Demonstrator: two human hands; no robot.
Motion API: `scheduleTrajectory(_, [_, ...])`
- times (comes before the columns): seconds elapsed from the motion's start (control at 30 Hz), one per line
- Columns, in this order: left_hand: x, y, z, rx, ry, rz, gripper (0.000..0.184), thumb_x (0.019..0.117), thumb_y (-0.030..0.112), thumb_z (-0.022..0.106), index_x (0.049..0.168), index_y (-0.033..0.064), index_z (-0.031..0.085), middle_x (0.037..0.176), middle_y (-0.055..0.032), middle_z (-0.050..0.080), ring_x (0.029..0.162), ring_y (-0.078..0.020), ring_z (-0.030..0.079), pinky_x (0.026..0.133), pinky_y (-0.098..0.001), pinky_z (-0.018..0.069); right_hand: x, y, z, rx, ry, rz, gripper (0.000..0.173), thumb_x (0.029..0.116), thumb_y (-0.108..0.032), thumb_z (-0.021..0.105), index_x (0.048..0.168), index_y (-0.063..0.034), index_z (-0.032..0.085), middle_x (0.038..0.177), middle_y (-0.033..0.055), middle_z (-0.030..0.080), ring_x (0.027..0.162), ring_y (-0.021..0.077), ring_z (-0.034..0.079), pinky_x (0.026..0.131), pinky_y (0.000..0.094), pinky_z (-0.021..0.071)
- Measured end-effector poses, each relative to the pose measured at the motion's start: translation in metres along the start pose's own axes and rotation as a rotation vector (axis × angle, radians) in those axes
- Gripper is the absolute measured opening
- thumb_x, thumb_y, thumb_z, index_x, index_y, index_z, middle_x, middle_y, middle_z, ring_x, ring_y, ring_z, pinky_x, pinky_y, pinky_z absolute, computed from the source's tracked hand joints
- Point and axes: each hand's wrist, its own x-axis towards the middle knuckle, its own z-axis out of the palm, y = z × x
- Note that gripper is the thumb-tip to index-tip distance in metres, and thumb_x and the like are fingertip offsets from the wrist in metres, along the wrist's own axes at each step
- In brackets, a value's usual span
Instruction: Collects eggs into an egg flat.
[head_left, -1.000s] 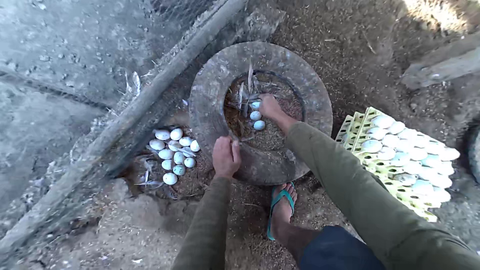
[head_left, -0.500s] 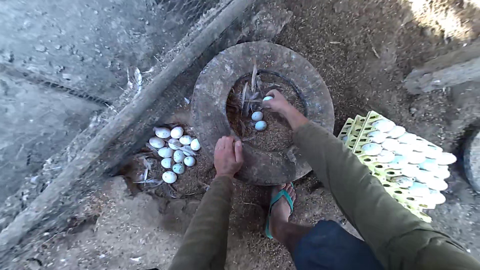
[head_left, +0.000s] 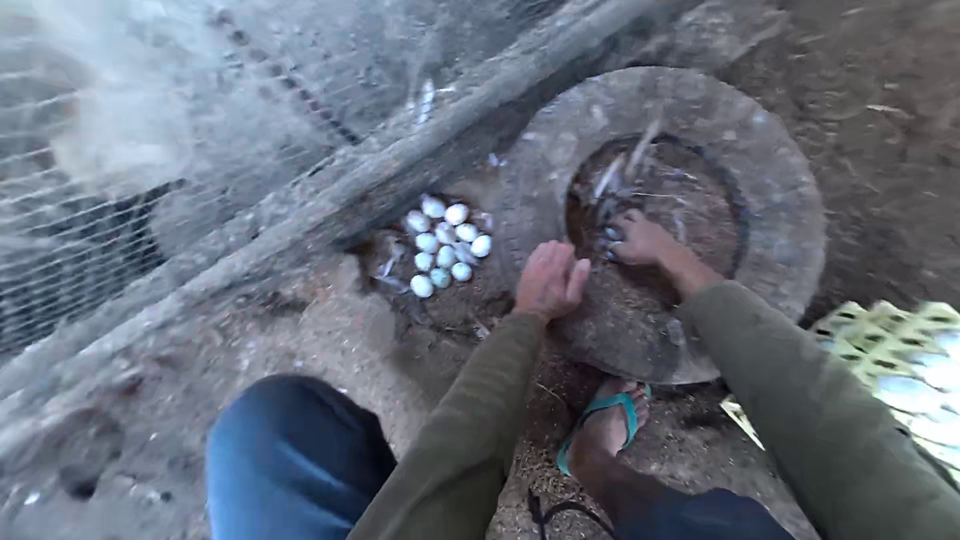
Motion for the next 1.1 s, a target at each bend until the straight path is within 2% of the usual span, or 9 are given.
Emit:
scheduleTrajectory(0.1, [-0.004, 0.0, -0.008, -0.183, 0.095, -0.102, 0.05, 0.0983, 0.032, 0.042, 0.116, -0.0096, 0.063, 0.112, -0.0262, 0.063, 0.108, -0.0382, 0.062, 0.097, -0.0482, 0.0515, 0.017, 0.012, 0.006, -0.071, -0.022, 0.03, 0.071, 0.0885, -0.051, 0.078, 0.145, -0.0136, 0.056, 0.154, 0.033, 0.038, 0.12, 0.0572, 0.056, 0.091, 0.076, 0.0468])
scheduleTrajectory(0.17, [-0.008, 0.0, -0.023, -0.267, 0.202, -0.347, 0.05, 0.1009, 0.029, 0.036, 0.125, -0.0107, 0.054, 0.128, -0.0317, 0.053, 0.121, -0.0417, 0.053, 0.104, -0.0515, 0.0454, 0.021, 0.01, 0.001, -0.118, -0.052, 0.045, 0.076, 0.0841, -0.048, 0.083, 0.147, -0.0145, 0.055, 0.154, 0.0344, 0.036, 0.12, 0.0578, 0.055, 0.091, 0.0755, 0.0473])
scheduleTrajectory(0.27, [-0.008, -0.045, -0.054, -0.238, 0.215, -0.744, 0.05, 0.1094, 0.034, 0.03, 0.141, -0.002, 0.044, 0.145, -0.0272, 0.045, 0.133, -0.0382, 0.048, 0.108, -0.0527, 0.0441, 0.023, 0.006, 0.009, -0.106, -0.083, 0.086, 0.087, 0.0787, -0.042, 0.089, 0.151, -0.0152, 0.049, 0.157, 0.0326, 0.034, 0.125, 0.0567, 0.053, 0.095, 0.0745, 0.0464])
scheduleTrajectory(0.4, [0.022, -0.146, -0.075, 0.076, 0.044, -0.825, 0.047, 0.1033, 0.024, 0.051, 0.142, -0.0034, 0.052, 0.148, -0.0313, 0.044, 0.137, -0.0451, 0.046, 0.112, -0.057, 0.0415, 0.014, 0.005, 0.012, -0.17, -0.092, 0.115, 0.102, 0.0752, -0.039, 0.093, 0.158, -0.0179, 0.037, 0.161, 0.0309, 0.026, 0.117, 0.0563, 0.059, 0.092, 0.0721, 0.0503])
scheduleTrajectory(0.6, [0.033, -0.222, -0.075, 0.187, -0.127, -0.898, 0.057, 0.0997, 0.038, 0.062, 0.135, -0.007, 0.055, 0.137, -0.0339, 0.053, 0.129, -0.0485, 0.053, 0.106, -0.0631, 0.0446, 0.005, 0.018, 0.02, -0.134, -0.072, 0.136, 0.1, 0.0785, -0.046, 0.088, 0.158, -0.0194, 0.035, 0.161, 0.0317, 0.025, 0.113, 0.0564, 0.061, 0.089, 0.0715, 0.0517])
scheduleTrajectory(0.8, [0.013, -0.216, -0.072, -0.026, 0.023, -0.971, 0.035, 0.102, 0.026, 0.056, 0.12, -0.0016, 0.067, 0.114, -0.0244, 0.069, 0.109, -0.0397, 0.067, 0.097, -0.0609, 0.0499, 0.007, 0.026, 0.026, -0.15, -0.108, 0.117, 0.084, 0.0855, -0.051, 0.08, 0.156, -0.0288, 0.04, 0.163, 0.0317, 0.02, 0.111, 0.0564, 0.061, 0.087, 0.0705, 0.0519])
scheduleTrajectory(0.93, [-0.018, -0.192, -0.145, 0.176, 0.229, -1.058, 0.038, 0.1044, 0.024, 0.051, 0.131, 0.0, 0.063, 0.126, -0.0261, 0.065, 0.119, -0.0408, 0.063, 0.102, -0.0596, 0.049, 0.005, 0.031, 0.033, -0.116, -0.071, 0.094, 0.071, 0.0885, -0.052, 0.077, 0.149, -0.0255, 0.05, 0.158, 0.0363, 0.025, 0.109, 0.057, 0.061, 0.085, 0.0696, 0.0527])
scheduleTrajectory(1.0, [-0.029, -0.184, -0.178, 0.408, 0.327, -1.113, 0.044, 0.0994, 0.019, 0.053, 0.14, 0.0038, 0.056, 0.141, -0.0302, 0.051, 0.132, -0.0464, 0.05, 0.105, -0.062, 0.0441, 0.002, 0.031, 0.035, -0.103, -0.048, 0.09, 0.068, 0.0885, -0.054, 0.076, 0.145, -0.0225, 0.054, 0.156, 0.0378, 0.027, 0.109, 0.0571, 0.061, 0.085, 0.069, 0.053])
scheduleTrajectory(1.1, [-0.023, -0.175, -0.174, 0.541, 0.239, -0.929, 0.069, 0.0917, 0.023, 0.062, 0.153, 0.0022, 0.039, 0.15, -0.0367, 0.035, 0.137, -0.057, 0.036, 0.102, -0.0732, 0.0369, -0.001, 0.034, 0.037, -0.042, -0.02, 0.083, 0.069, 0.0857, -0.055, 0.079, 0.142, -0.0221, 0.056, 0.153, 0.0411, 0.029, 0.112, 0.0587, 0.059, 0.087, 0.0703, 0.052])
